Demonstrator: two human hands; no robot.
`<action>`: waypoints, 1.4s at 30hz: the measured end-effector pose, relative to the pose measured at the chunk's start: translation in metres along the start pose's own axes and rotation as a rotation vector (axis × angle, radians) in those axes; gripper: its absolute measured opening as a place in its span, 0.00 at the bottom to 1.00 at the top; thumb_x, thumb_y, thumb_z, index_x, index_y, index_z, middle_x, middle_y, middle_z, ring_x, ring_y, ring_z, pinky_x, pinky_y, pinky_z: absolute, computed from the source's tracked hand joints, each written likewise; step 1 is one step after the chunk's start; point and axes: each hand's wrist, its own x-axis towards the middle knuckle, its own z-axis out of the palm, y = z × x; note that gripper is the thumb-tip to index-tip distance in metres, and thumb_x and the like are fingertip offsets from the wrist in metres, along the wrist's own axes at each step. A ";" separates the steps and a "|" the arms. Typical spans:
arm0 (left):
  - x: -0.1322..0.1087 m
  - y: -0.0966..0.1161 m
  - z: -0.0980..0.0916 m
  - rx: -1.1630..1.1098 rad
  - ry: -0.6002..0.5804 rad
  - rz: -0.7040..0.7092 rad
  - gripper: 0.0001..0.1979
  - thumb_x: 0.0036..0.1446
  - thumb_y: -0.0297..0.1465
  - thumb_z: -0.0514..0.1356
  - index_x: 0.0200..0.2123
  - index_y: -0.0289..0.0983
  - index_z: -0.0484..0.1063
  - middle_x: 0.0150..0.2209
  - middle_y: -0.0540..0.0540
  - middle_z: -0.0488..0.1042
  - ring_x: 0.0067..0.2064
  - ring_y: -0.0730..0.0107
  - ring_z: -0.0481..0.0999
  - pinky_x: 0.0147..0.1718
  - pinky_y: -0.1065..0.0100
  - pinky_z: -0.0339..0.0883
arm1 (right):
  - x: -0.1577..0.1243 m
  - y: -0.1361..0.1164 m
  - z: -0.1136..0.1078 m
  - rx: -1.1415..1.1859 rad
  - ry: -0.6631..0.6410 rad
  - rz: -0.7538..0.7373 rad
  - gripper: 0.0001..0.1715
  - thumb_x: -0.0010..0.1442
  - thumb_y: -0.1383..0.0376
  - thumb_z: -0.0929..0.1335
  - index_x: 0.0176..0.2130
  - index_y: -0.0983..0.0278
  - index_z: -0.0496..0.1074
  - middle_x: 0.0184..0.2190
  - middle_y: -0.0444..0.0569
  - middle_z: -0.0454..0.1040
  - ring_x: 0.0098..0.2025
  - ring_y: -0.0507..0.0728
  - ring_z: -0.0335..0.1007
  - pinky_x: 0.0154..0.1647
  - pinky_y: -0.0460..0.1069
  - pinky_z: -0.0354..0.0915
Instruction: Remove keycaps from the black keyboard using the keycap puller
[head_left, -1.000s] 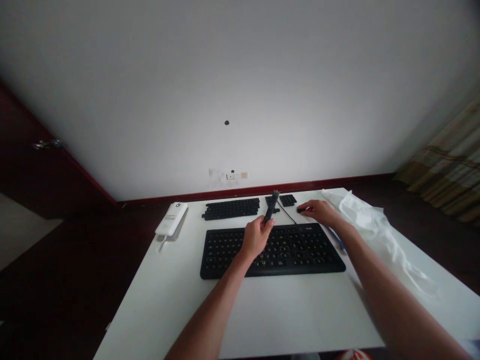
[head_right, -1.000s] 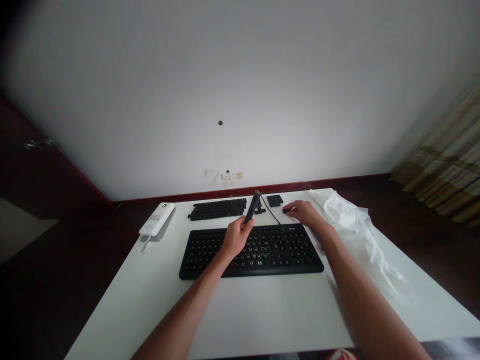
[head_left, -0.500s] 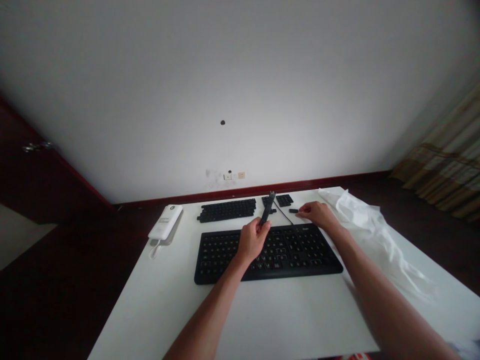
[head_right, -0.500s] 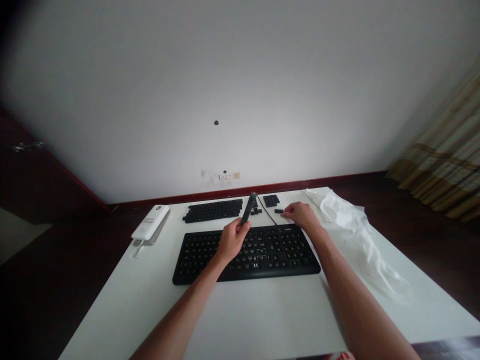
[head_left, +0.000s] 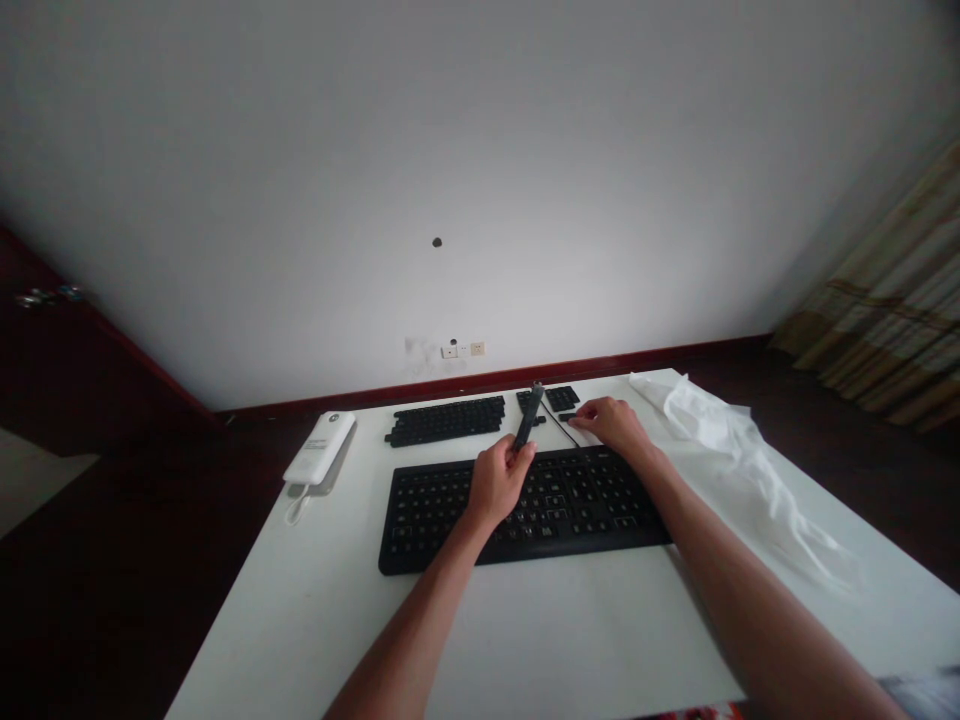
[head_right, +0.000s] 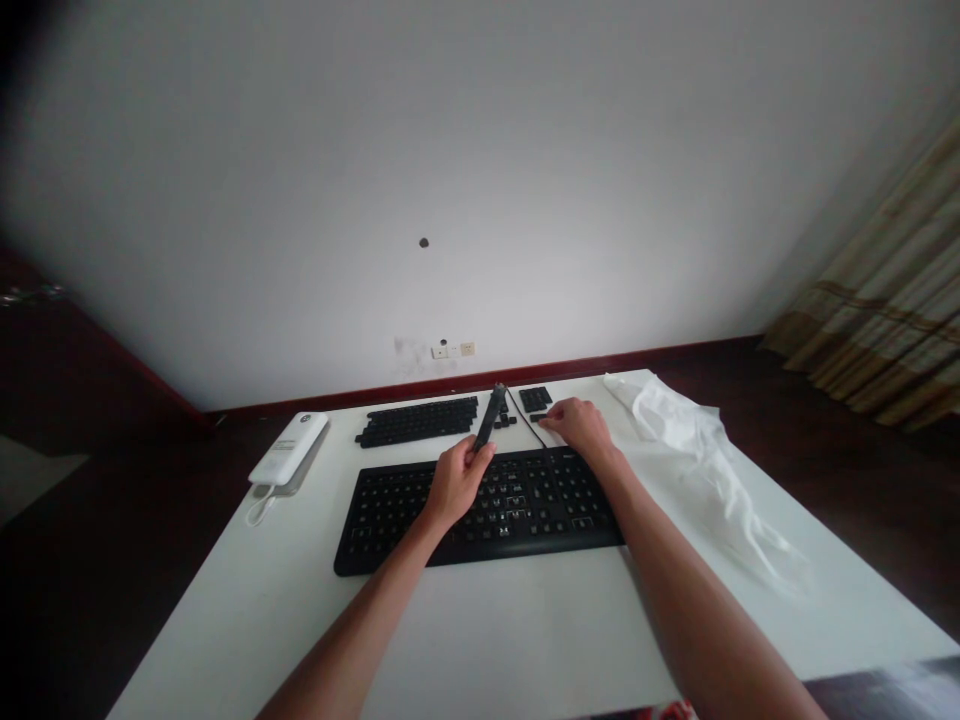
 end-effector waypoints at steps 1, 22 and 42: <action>0.000 0.000 0.000 0.003 -0.001 -0.001 0.24 0.69 0.50 0.55 0.28 0.39 0.61 0.22 0.55 0.59 0.24 0.74 0.57 0.27 0.69 0.46 | 0.000 -0.002 0.000 -0.009 -0.001 0.004 0.13 0.59 0.53 0.75 0.38 0.58 0.86 0.37 0.52 0.86 0.44 0.66 0.81 0.40 0.51 0.66; -0.002 0.003 -0.001 0.032 -0.009 -0.001 0.24 0.69 0.50 0.55 0.28 0.39 0.61 0.21 0.55 0.61 0.24 0.74 0.58 0.27 0.69 0.48 | -0.006 -0.019 0.000 -0.027 0.016 0.109 0.16 0.59 0.51 0.74 0.40 0.58 0.85 0.37 0.56 0.85 0.44 0.68 0.81 0.42 0.53 0.68; -0.002 0.004 -0.001 0.057 -0.011 0.005 0.24 0.69 0.51 0.54 0.27 0.39 0.60 0.22 0.54 0.61 0.24 0.74 0.59 0.28 0.69 0.48 | -0.005 -0.019 0.004 -0.064 0.028 0.129 0.20 0.58 0.46 0.74 0.41 0.58 0.84 0.38 0.56 0.85 0.45 0.68 0.81 0.44 0.54 0.69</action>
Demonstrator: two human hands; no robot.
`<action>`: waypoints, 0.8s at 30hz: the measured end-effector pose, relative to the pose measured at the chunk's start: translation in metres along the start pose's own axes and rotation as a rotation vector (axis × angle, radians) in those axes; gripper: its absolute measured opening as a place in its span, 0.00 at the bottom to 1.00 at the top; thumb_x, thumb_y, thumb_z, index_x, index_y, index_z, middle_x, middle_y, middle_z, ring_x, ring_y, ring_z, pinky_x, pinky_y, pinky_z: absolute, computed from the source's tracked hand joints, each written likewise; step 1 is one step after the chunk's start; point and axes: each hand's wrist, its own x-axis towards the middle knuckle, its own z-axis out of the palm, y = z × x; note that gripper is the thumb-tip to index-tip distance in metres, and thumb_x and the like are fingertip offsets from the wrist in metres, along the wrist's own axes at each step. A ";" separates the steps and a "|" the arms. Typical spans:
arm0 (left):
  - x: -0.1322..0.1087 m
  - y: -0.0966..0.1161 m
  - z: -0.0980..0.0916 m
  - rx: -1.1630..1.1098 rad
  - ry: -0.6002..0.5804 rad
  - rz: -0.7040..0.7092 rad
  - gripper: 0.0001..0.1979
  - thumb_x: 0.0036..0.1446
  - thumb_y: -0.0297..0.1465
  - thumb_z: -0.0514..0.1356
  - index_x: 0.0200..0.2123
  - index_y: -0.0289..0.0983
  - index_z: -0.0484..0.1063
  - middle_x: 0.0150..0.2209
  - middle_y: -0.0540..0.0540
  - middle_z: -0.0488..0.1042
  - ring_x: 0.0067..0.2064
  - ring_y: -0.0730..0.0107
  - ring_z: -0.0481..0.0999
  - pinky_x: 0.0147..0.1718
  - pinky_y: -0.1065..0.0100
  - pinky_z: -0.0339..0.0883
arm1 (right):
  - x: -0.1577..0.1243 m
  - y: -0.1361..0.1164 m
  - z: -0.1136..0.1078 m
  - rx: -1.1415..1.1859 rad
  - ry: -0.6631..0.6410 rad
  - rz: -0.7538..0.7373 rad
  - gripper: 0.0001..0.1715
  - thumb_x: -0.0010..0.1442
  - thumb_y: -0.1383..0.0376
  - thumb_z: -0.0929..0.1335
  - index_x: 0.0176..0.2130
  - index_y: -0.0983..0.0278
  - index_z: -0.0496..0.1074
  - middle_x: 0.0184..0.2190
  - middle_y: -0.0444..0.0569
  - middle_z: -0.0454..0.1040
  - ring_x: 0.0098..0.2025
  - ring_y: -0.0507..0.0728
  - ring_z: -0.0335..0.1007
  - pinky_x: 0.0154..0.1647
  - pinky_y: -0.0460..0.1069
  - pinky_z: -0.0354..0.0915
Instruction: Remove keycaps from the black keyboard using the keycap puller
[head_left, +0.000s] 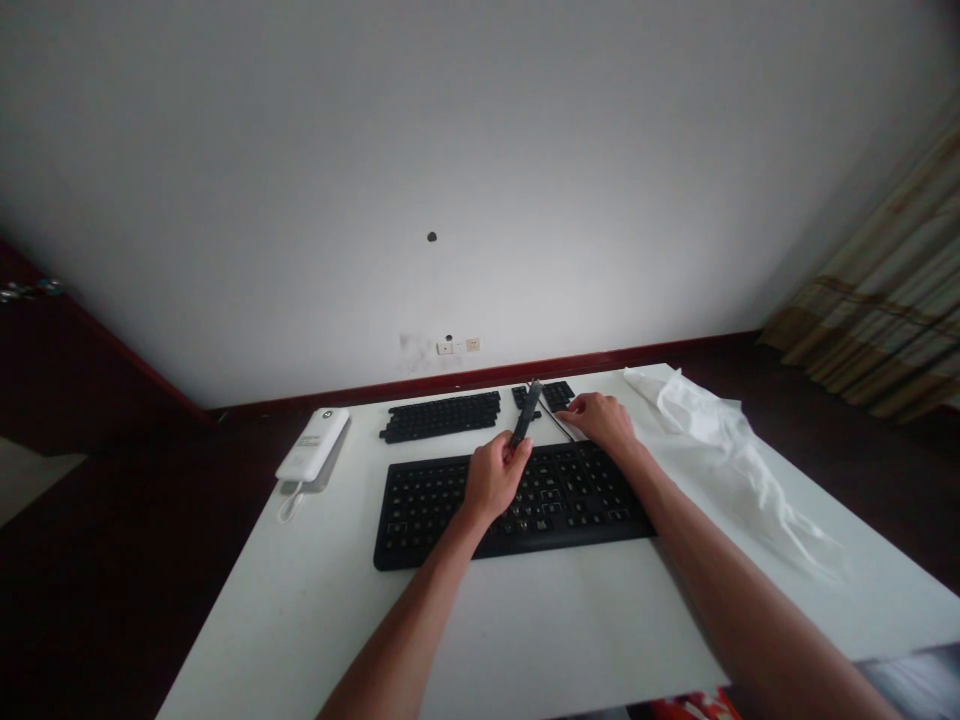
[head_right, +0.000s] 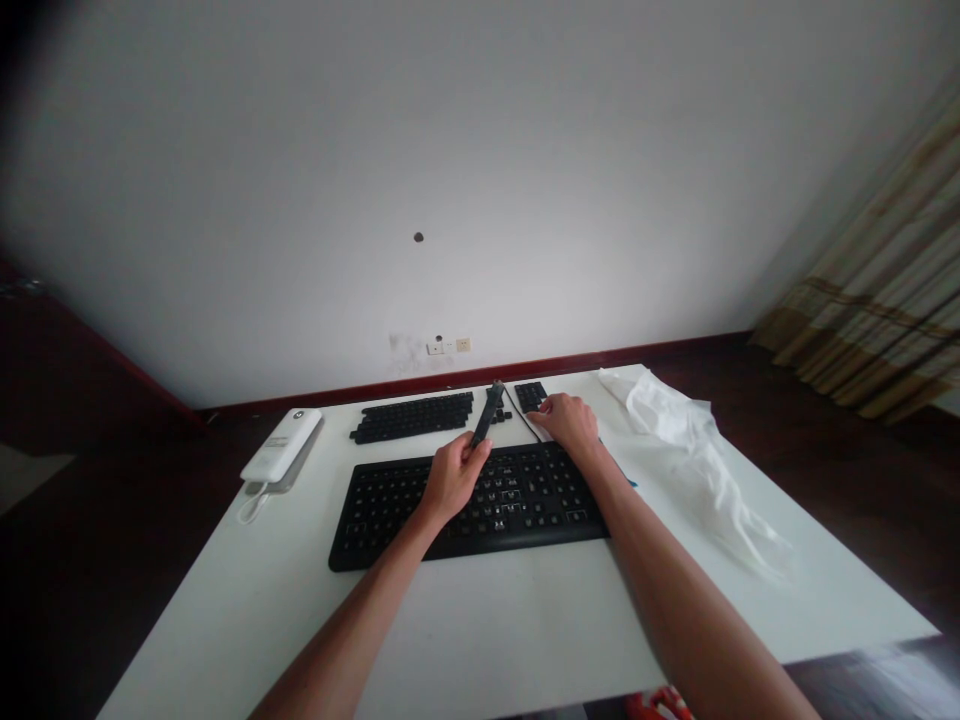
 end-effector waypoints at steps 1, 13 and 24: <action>0.000 0.000 0.000 0.003 0.001 0.002 0.25 0.69 0.51 0.54 0.27 0.39 0.60 0.21 0.55 0.61 0.24 0.74 0.59 0.28 0.68 0.48 | 0.000 0.000 0.000 -0.001 -0.001 -0.002 0.20 0.58 0.46 0.74 0.41 0.58 0.84 0.38 0.56 0.85 0.45 0.68 0.81 0.44 0.54 0.69; 0.000 -0.001 0.000 0.004 -0.013 0.001 0.24 0.69 0.51 0.54 0.28 0.40 0.60 0.21 0.55 0.60 0.24 0.74 0.58 0.27 0.68 0.46 | -0.002 -0.004 -0.003 -0.003 0.009 0.022 0.22 0.58 0.45 0.73 0.41 0.58 0.85 0.37 0.59 0.84 0.45 0.69 0.81 0.43 0.55 0.70; 0.000 0.000 -0.001 0.015 -0.002 0.015 0.23 0.69 0.50 0.54 0.28 0.39 0.62 0.21 0.54 0.63 0.24 0.74 0.61 0.27 0.69 0.48 | 0.000 0.005 -0.015 0.072 -0.010 -0.028 0.18 0.59 0.49 0.74 0.39 0.59 0.85 0.37 0.56 0.85 0.46 0.68 0.80 0.46 0.55 0.68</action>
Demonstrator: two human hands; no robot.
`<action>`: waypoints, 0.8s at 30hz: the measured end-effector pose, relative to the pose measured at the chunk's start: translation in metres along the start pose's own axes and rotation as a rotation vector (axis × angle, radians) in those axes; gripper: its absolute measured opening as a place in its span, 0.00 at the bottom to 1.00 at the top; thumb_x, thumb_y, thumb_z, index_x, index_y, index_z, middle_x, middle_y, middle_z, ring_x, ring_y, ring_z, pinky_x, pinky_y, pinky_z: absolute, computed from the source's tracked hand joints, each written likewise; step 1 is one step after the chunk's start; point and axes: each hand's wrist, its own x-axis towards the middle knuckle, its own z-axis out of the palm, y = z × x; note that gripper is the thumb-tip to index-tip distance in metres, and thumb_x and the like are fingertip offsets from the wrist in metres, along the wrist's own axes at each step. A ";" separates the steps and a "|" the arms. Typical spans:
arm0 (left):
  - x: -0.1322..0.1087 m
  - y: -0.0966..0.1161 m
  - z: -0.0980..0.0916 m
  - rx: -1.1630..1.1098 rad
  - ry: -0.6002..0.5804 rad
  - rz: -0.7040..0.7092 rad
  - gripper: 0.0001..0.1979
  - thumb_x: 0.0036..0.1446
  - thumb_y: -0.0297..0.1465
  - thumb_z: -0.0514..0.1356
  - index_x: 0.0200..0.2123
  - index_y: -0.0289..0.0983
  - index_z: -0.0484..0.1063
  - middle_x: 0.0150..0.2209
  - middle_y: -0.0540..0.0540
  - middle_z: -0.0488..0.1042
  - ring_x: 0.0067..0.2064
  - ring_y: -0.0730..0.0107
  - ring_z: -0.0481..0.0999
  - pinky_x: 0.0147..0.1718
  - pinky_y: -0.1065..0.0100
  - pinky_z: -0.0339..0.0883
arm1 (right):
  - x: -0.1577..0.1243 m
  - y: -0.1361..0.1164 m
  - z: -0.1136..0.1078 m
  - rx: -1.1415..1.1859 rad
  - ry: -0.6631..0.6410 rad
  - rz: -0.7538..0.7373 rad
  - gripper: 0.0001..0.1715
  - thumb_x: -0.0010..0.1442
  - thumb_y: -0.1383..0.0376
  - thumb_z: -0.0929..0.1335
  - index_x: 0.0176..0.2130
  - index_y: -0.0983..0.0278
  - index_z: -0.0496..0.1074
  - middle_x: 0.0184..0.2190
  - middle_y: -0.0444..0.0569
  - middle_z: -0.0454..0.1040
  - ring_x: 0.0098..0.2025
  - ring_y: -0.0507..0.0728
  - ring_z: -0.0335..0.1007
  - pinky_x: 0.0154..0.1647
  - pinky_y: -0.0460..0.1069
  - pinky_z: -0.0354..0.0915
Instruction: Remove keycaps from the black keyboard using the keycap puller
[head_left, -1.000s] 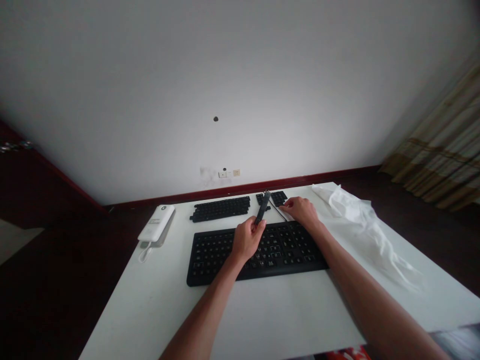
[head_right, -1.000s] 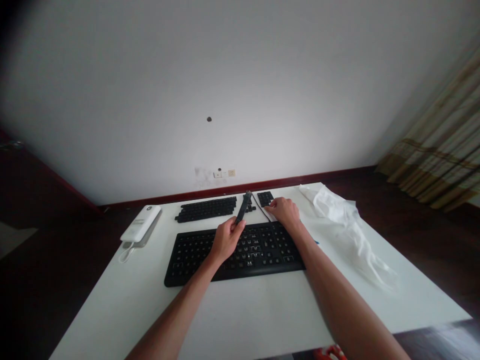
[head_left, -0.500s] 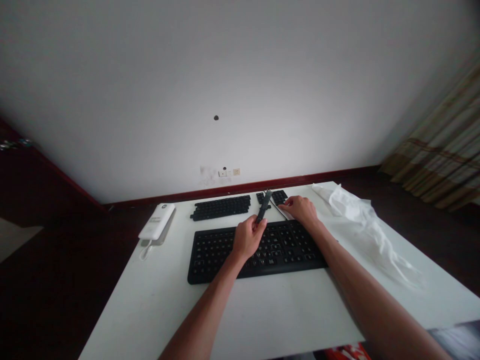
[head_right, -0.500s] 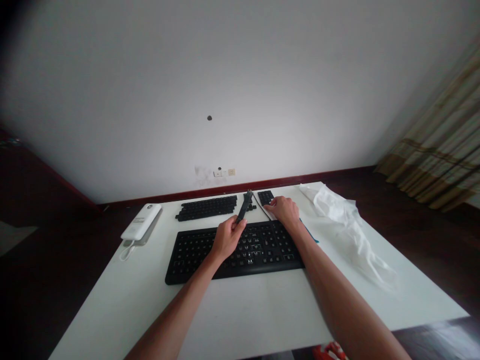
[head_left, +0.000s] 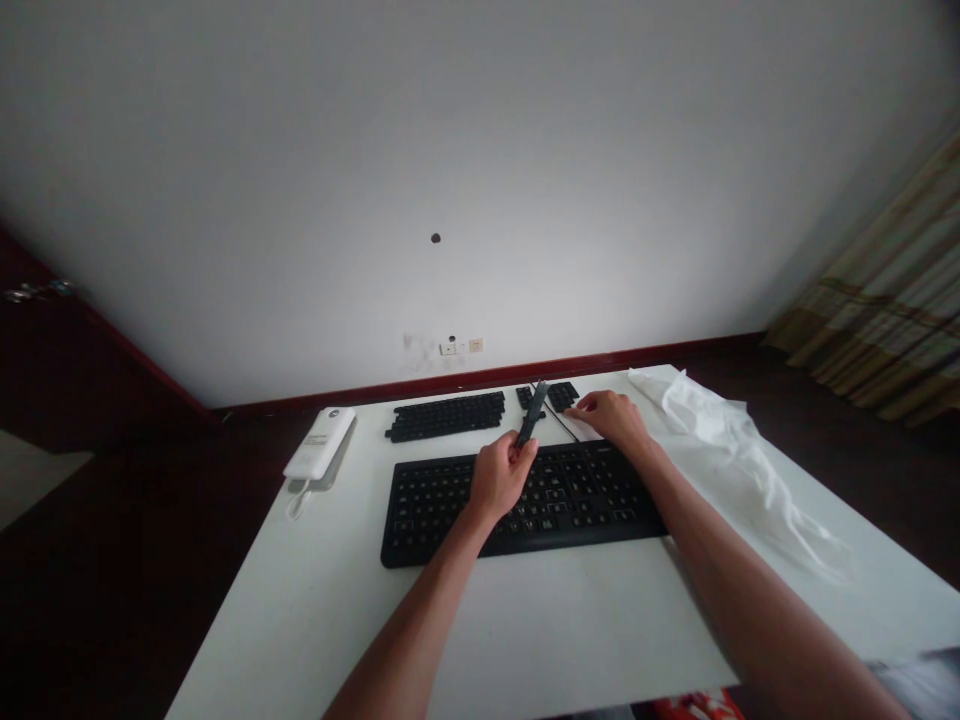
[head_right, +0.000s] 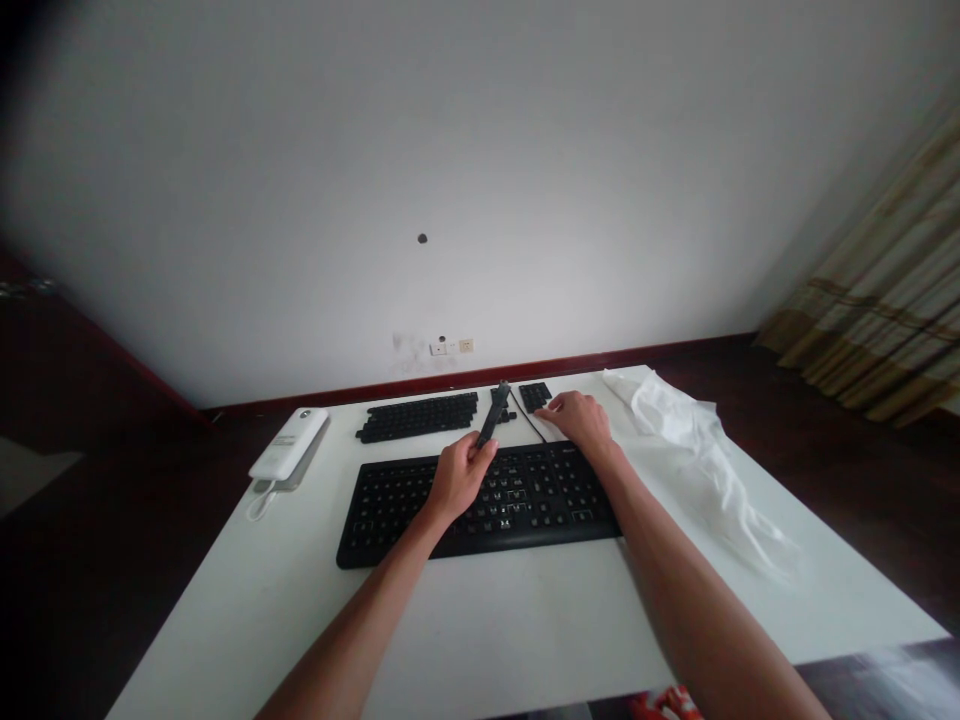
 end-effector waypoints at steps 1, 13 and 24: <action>-0.001 0.002 0.000 0.013 -0.001 0.003 0.23 0.69 0.50 0.55 0.28 0.39 0.62 0.21 0.54 0.64 0.24 0.73 0.62 0.28 0.69 0.49 | -0.001 0.002 -0.006 0.047 -0.008 -0.037 0.18 0.59 0.50 0.74 0.39 0.60 0.85 0.37 0.55 0.84 0.45 0.67 0.80 0.47 0.54 0.68; -0.010 0.019 0.002 0.213 -0.141 0.142 0.19 0.69 0.48 0.58 0.37 0.40 0.75 0.27 0.48 0.76 0.28 0.66 0.73 0.29 0.68 0.55 | -0.103 -0.047 -0.038 0.916 -0.433 -0.296 0.35 0.58 0.41 0.73 0.51 0.65 0.79 0.36 0.50 0.79 0.37 0.59 0.72 0.39 0.52 0.68; -0.017 0.031 0.004 0.267 -0.311 0.260 0.20 0.68 0.50 0.59 0.41 0.39 0.78 0.32 0.46 0.79 0.34 0.61 0.78 0.32 0.68 0.59 | -0.141 -0.037 -0.033 0.930 -0.196 -0.176 0.35 0.60 0.36 0.70 0.41 0.64 0.80 0.24 0.45 0.71 0.28 0.56 0.66 0.31 0.50 0.64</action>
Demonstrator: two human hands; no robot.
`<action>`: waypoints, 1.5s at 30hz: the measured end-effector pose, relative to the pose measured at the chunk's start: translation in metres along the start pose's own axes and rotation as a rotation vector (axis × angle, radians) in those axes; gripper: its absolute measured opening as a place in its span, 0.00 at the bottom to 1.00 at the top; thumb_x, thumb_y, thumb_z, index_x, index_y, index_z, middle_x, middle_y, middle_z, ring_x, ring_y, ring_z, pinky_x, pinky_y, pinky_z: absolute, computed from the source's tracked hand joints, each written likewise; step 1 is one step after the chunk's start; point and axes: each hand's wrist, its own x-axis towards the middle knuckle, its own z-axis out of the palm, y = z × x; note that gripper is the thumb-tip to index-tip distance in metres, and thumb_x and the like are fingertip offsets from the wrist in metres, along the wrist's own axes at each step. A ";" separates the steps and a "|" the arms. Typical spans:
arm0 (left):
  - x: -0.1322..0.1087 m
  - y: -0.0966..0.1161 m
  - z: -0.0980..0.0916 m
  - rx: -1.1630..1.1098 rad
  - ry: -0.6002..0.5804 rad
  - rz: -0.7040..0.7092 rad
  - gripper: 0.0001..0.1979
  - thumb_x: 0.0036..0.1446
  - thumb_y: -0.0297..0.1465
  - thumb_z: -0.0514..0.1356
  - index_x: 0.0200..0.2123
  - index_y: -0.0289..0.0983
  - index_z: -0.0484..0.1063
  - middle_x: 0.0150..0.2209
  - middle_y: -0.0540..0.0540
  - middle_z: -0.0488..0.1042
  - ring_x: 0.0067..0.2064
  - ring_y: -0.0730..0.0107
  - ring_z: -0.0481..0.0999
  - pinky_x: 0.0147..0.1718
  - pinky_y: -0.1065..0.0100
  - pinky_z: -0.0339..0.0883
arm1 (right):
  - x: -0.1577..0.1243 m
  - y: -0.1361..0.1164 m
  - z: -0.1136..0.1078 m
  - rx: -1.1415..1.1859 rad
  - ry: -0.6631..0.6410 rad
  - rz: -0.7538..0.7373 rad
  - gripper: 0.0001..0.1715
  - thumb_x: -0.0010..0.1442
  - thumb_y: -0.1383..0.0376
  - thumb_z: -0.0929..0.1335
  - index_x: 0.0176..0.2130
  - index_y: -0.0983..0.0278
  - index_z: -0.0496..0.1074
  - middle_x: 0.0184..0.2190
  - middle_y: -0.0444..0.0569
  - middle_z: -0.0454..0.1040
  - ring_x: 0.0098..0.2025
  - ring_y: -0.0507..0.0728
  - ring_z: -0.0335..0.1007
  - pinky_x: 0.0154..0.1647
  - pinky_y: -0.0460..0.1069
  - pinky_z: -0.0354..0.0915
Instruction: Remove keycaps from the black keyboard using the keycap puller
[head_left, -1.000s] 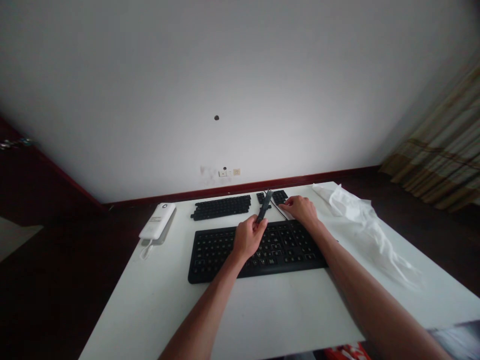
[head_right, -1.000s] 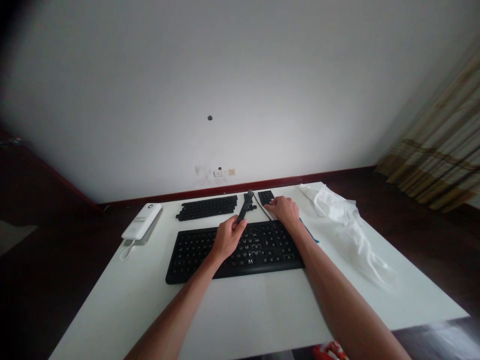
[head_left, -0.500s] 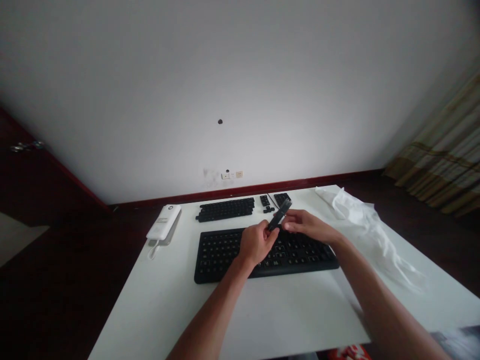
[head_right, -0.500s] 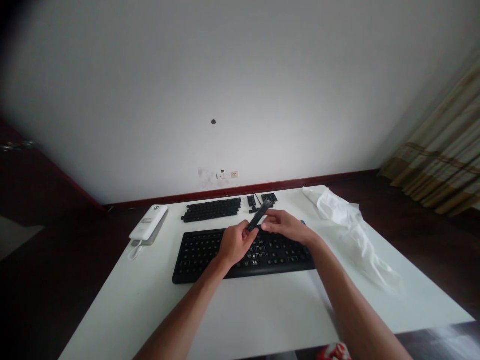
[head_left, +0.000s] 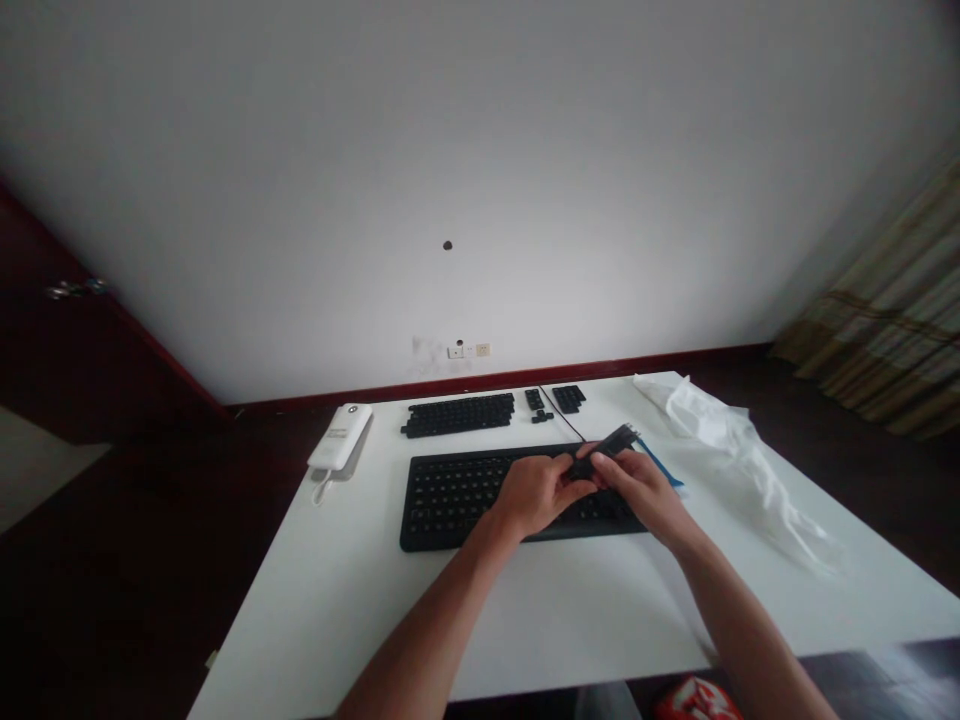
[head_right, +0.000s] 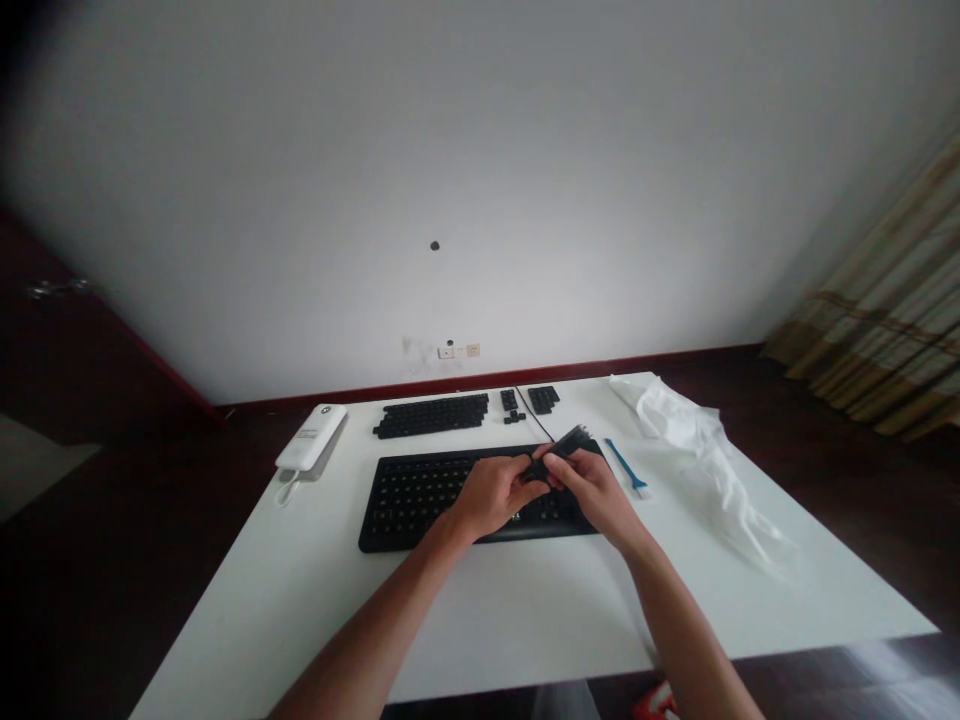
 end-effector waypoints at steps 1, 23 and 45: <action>0.000 0.000 0.002 -0.003 -0.008 0.003 0.20 0.68 0.51 0.59 0.40 0.39 0.78 0.32 0.46 0.79 0.34 0.61 0.78 0.32 0.68 0.59 | -0.003 0.001 0.000 0.011 0.005 0.002 0.35 0.59 0.36 0.70 0.41 0.64 0.80 0.24 0.45 0.71 0.28 0.56 0.67 0.31 0.50 0.65; -0.002 0.007 0.013 -0.117 -0.040 0.070 0.25 0.73 0.46 0.54 0.27 0.38 0.76 0.28 0.47 0.77 0.32 0.65 0.75 0.32 0.68 0.55 | -0.035 0.011 -0.003 0.047 0.215 -0.014 0.33 0.60 0.37 0.71 0.42 0.63 0.79 0.25 0.47 0.72 0.30 0.58 0.69 0.33 0.51 0.66; -0.007 0.019 0.023 0.040 0.086 0.059 0.16 0.66 0.40 0.65 0.53 0.41 0.74 0.35 0.51 0.75 0.39 0.67 0.75 0.41 0.67 0.66 | -0.057 0.050 -0.064 0.324 0.492 -0.079 0.23 0.62 0.47 0.75 0.48 0.56 0.71 0.47 0.51 0.82 0.44 0.62 0.82 0.52 0.60 0.78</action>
